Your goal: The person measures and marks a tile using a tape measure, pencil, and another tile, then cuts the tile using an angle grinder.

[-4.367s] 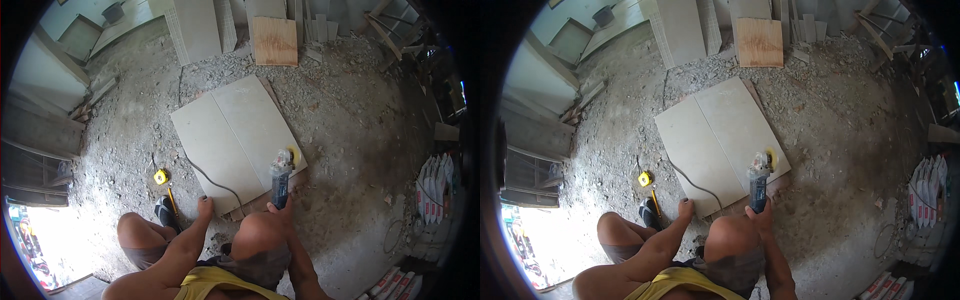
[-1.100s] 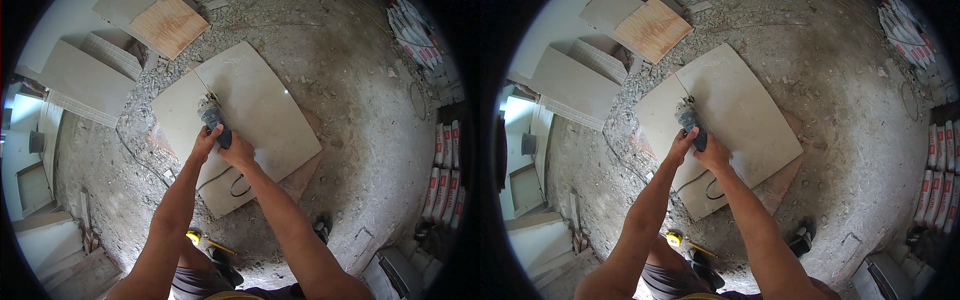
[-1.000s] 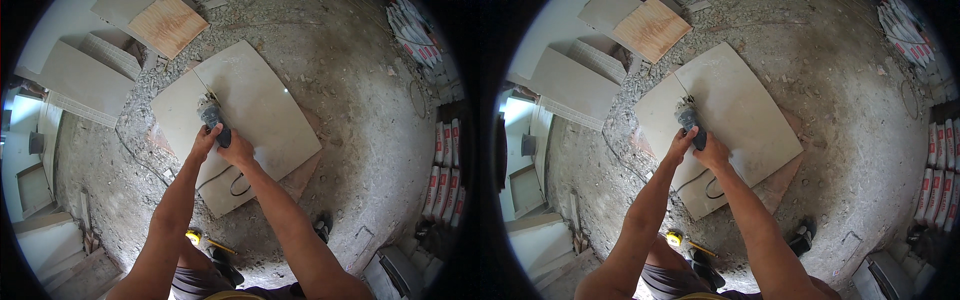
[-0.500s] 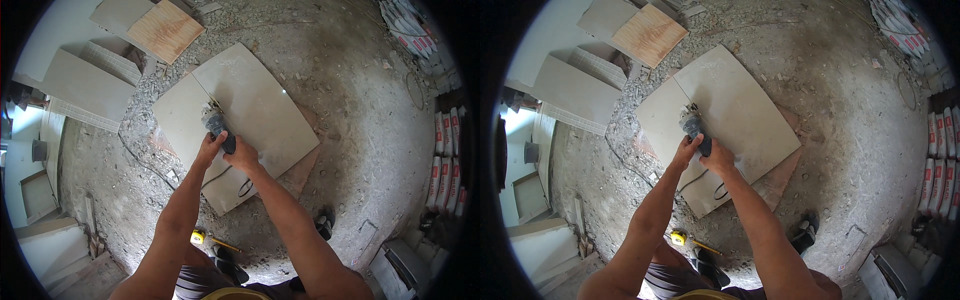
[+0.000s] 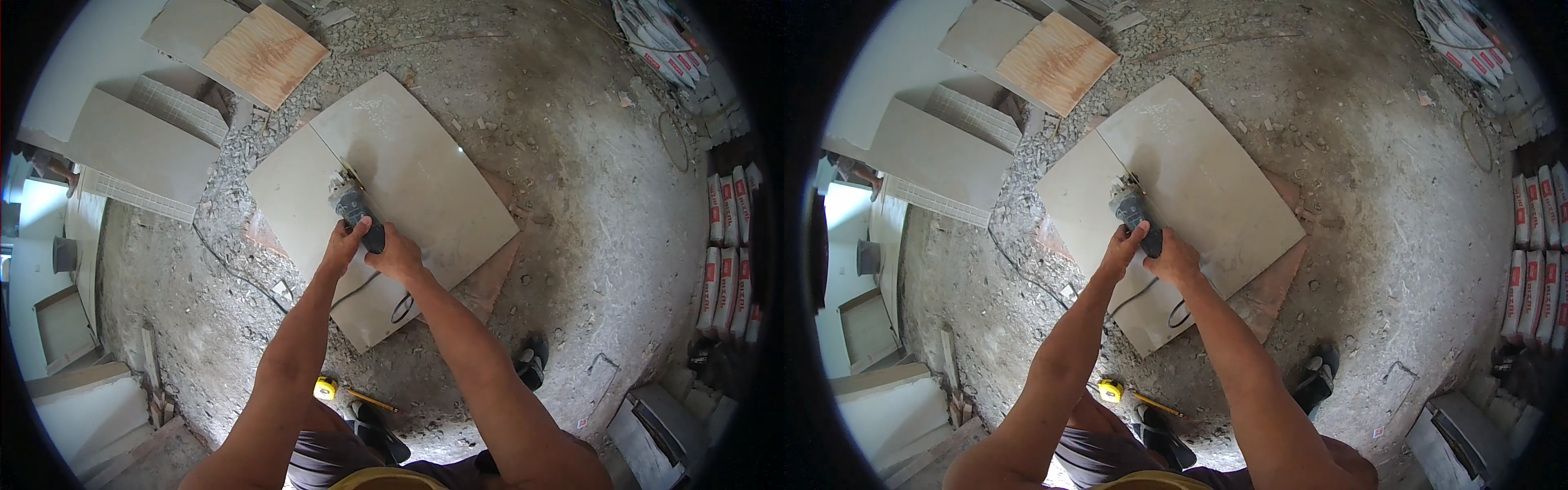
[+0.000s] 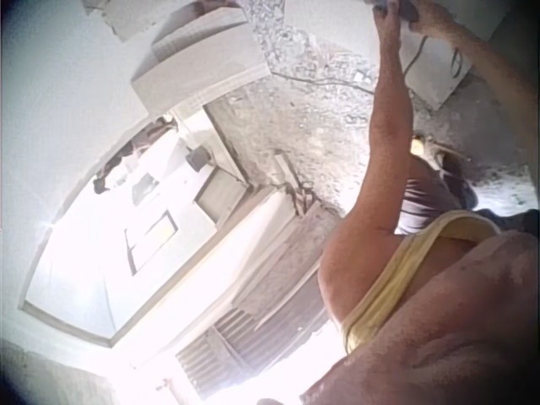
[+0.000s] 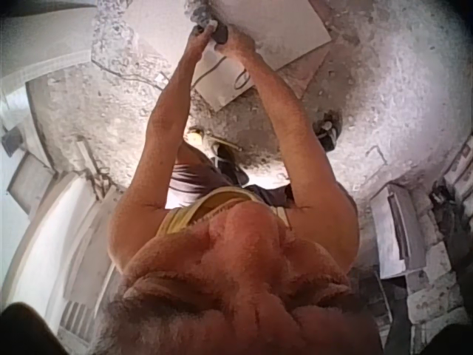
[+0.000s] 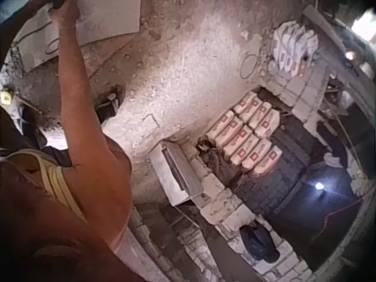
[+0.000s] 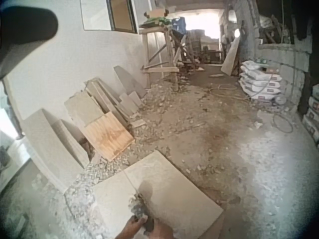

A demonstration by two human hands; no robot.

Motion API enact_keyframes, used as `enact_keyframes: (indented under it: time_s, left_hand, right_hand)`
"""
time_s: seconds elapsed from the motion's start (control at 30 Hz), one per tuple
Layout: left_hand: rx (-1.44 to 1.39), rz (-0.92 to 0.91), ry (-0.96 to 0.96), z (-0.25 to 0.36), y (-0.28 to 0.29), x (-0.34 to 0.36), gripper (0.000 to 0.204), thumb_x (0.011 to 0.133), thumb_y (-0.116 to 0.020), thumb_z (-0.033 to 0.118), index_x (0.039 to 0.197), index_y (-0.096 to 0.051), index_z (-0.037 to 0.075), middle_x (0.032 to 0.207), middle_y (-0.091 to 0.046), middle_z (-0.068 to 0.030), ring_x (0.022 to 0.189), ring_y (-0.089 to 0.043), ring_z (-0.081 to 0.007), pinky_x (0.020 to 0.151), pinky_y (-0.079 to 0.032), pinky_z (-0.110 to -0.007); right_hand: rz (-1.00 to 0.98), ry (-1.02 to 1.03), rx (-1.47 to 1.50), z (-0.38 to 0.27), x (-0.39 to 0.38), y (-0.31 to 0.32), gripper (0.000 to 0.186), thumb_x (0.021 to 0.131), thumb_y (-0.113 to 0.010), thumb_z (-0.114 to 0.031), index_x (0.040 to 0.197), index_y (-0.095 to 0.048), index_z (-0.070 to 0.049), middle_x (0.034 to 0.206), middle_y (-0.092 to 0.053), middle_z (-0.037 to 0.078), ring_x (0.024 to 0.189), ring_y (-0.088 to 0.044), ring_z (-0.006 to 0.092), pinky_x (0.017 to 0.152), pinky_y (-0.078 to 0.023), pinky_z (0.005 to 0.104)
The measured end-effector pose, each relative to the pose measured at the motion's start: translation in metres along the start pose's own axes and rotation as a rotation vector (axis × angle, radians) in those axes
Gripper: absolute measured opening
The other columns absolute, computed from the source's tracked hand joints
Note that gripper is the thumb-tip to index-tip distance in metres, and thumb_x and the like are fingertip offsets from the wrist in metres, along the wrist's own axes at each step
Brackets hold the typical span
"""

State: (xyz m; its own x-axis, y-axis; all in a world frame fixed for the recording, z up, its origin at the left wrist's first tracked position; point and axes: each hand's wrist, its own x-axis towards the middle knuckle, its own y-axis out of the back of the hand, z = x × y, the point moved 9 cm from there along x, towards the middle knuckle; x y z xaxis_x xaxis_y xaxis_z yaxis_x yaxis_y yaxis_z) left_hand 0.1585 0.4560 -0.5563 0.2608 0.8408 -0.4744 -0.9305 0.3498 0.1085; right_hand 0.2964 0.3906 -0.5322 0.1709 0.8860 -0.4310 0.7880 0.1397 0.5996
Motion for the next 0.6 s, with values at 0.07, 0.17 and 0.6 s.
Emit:
enact_keyframes:
  time_s: [0.07,0.17,0.6]
  left_hand:
    - [0.006,0.005,0.001,-0.001,-0.001,-0.001,0.077,0.085,-0.074,0.054,0.123,-0.053,-0.009,0.113,-0.063,-0.0158,0.104,-0.056,-0.0220,0.095,-0.043,-0.034]
    - [-0.003,-0.004,0.011,-0.003,-0.004,-0.002,0.077,0.085,-0.074,0.055,0.124,-0.053,-0.008,0.114,-0.063,-0.0144,0.107,-0.055,-0.0213,0.097,-0.042,-0.034]
    - [0.001,-0.011,-0.009,-0.012,-0.014,-0.012,0.076,0.085,-0.074,0.055,0.121,-0.053,-0.009,0.110,-0.063,-0.0136,0.102,-0.056,-0.0206,0.093,-0.043,-0.033]
  right_hand:
    - [-0.001,0.012,0.002,0.000,-0.002,0.001,0.066,0.068,-0.076,-0.034,0.121,-0.050,-0.004,0.102,-0.069,0.021,0.098,-0.068,0.0412,0.087,-0.053,0.0481]
    - [0.006,0.019,-0.009,-0.001,-0.006,0.004,0.066,0.068,-0.076,-0.034,0.121,-0.050,-0.004,0.101,-0.069,0.021,0.097,-0.068,0.0411,0.086,-0.053,0.0484]
    - [-0.019,-0.008,-0.003,0.011,-0.021,0.006,0.067,0.069,-0.077,-0.033,0.122,-0.050,-0.004,0.109,-0.068,0.021,0.104,-0.066,0.0407,0.091,-0.052,0.0501]
